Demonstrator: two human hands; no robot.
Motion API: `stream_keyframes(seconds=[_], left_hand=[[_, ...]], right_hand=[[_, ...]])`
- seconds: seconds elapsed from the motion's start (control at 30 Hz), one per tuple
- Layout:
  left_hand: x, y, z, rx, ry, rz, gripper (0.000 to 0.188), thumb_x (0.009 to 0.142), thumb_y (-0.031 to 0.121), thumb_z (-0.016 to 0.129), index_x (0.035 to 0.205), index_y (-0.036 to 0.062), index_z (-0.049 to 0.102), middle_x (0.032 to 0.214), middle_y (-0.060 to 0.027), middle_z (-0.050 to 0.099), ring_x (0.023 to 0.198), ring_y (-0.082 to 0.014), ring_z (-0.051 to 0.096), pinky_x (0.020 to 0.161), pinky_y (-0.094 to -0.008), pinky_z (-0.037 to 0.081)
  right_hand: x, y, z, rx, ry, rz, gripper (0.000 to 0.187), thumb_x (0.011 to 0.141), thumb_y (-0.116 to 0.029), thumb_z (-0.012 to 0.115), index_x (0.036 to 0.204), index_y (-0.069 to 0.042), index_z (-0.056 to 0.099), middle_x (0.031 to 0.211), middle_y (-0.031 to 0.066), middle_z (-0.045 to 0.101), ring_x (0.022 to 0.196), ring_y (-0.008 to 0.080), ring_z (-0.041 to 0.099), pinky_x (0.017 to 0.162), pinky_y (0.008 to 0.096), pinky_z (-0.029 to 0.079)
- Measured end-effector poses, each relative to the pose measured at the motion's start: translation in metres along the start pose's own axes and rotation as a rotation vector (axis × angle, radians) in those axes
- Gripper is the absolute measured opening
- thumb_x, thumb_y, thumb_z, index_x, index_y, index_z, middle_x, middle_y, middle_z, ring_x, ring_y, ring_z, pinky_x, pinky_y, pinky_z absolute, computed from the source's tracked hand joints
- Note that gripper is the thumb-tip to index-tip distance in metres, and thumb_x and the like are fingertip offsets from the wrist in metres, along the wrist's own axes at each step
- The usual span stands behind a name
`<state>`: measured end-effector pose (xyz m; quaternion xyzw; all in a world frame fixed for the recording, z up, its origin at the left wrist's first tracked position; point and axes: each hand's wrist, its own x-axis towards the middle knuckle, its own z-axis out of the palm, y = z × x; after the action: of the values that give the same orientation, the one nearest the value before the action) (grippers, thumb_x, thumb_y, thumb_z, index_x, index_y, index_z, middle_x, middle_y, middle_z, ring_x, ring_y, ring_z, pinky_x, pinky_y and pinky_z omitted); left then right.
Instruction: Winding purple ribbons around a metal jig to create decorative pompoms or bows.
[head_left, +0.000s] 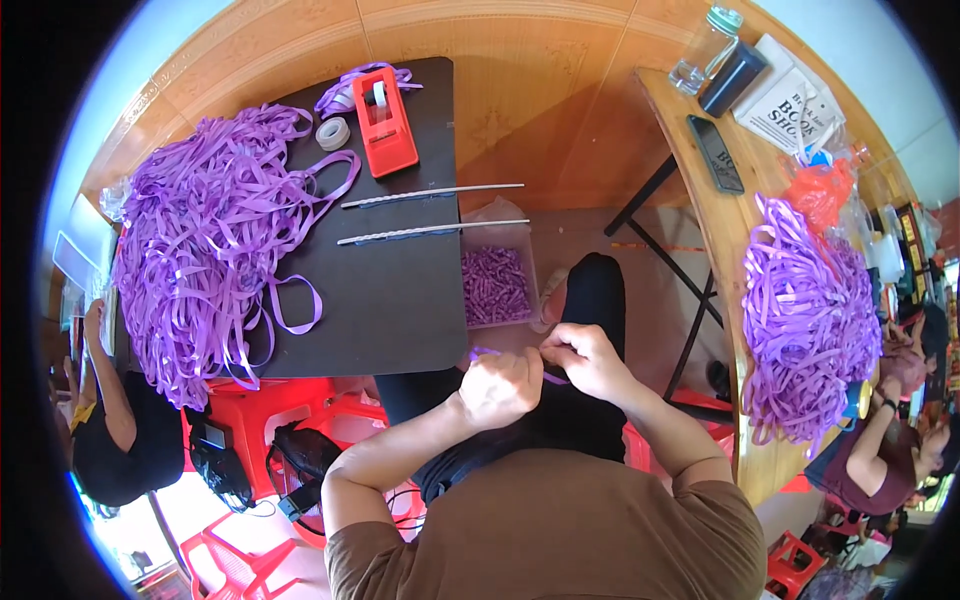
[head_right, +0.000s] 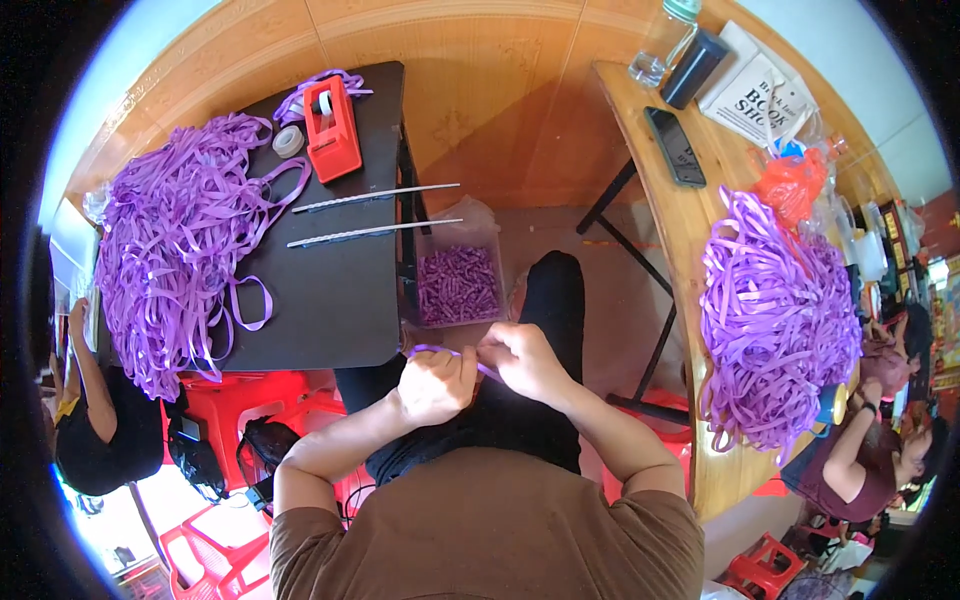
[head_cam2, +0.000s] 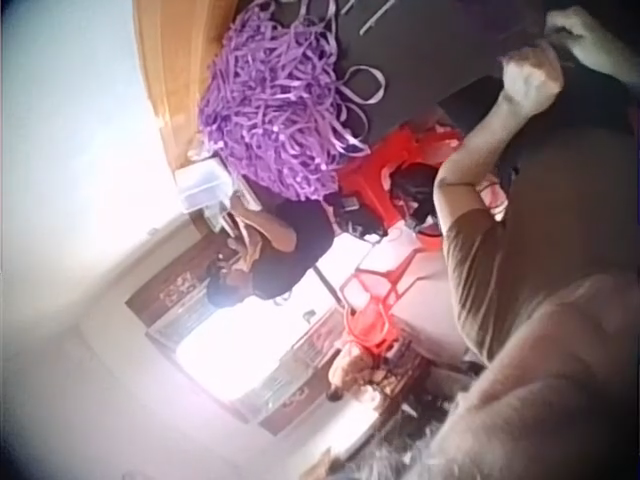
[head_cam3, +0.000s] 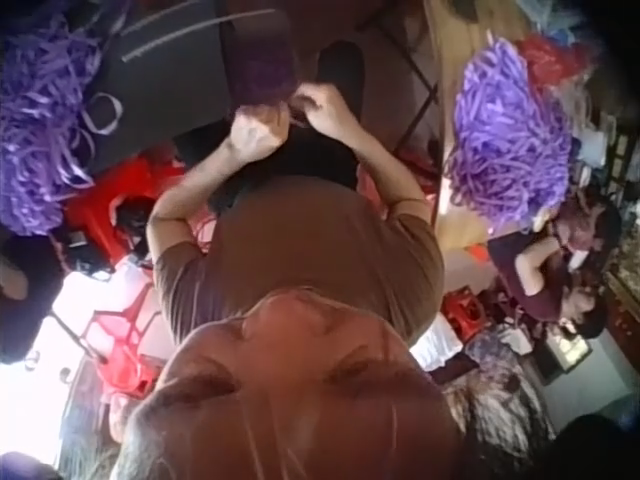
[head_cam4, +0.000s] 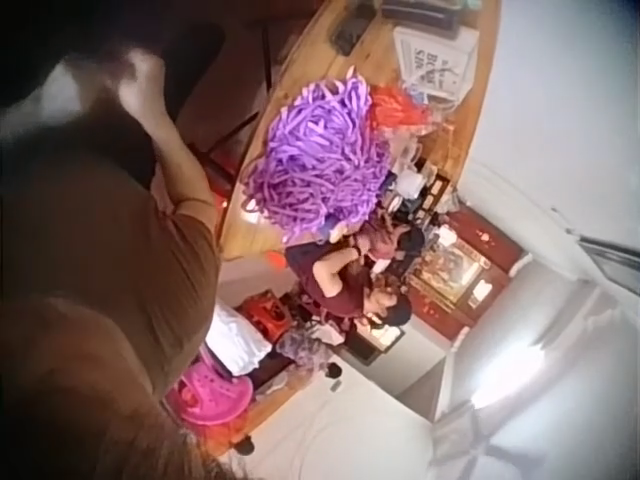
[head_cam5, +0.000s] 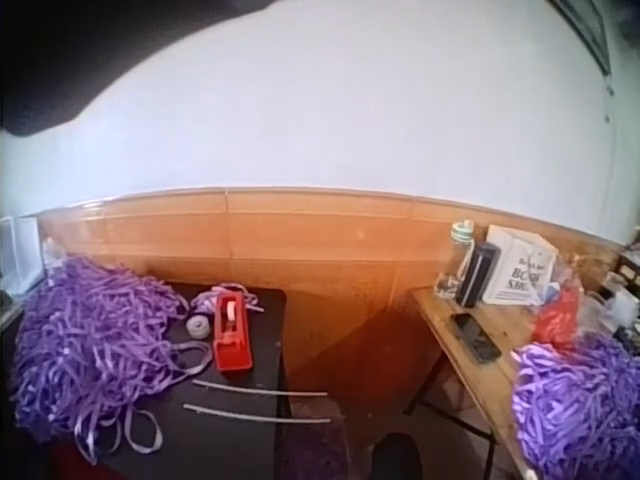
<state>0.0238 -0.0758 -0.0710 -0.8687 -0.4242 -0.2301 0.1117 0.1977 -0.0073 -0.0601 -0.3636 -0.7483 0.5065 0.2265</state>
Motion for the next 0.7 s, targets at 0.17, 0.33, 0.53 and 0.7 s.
stream_keyframes(seconds=[0.17,0.33,0.53,0.7], left_hand=[[0.009,-0.004,0.003,-0.448,0.067,-0.375,0.021,0.074,0.011,0.066,0.089,-0.0042,0.064,0.057,-0.0077,0.054,0.047,-0.0198,0.054,0.047,-0.033,0.046],[-0.005,-0.017,0.003,-1.68,-0.181,-0.91,0.026,0.085,0.015,0.067,0.106,-0.0005,0.066,0.062,0.0024,0.057,0.049,-0.0025,0.043,0.043,-0.0222,0.032],[-0.015,-0.014,-0.002,-2.155,-0.161,-1.087,0.02,0.09,0.014,0.063,0.101,-0.0024,0.067,0.054,0.0045,0.049,0.043,-0.0021,0.034,0.04,-0.0199,0.022],[-0.013,-0.005,-0.005,-2.115,-0.082,-1.148,0.02,0.092,0.014,0.059,0.101,-0.0022,0.067,0.052,0.0042,0.047,0.041,-0.0025,0.033,0.04,-0.0195,0.023]], right_hand=[[0.007,0.028,-0.001,0.465,-0.057,0.258,0.007,0.084,-0.002,0.063,0.085,0.004,0.067,0.076,0.0052,0.066,0.07,0.0084,0.058,0.066,0.0226,0.047],[0.014,0.002,-0.037,0.411,-0.21,0.19,0.009,0.081,0.0,0.066,0.09,0.002,0.067,0.08,0.0031,0.066,0.072,0.0059,0.058,0.068,0.0214,0.047],[0.024,-0.022,-0.06,0.157,-0.384,-0.008,0.025,0.068,0.003,0.073,0.091,-0.002,0.067,0.081,0.0007,0.06,0.068,0.0075,0.054,0.059,0.0215,0.039],[0.022,-0.022,-0.058,-0.142,-0.233,-0.341,0.019,0.071,-0.001,0.073,0.088,-0.002,0.065,0.081,0.0074,0.06,0.073,0.0227,0.061,0.063,0.0306,0.047]])
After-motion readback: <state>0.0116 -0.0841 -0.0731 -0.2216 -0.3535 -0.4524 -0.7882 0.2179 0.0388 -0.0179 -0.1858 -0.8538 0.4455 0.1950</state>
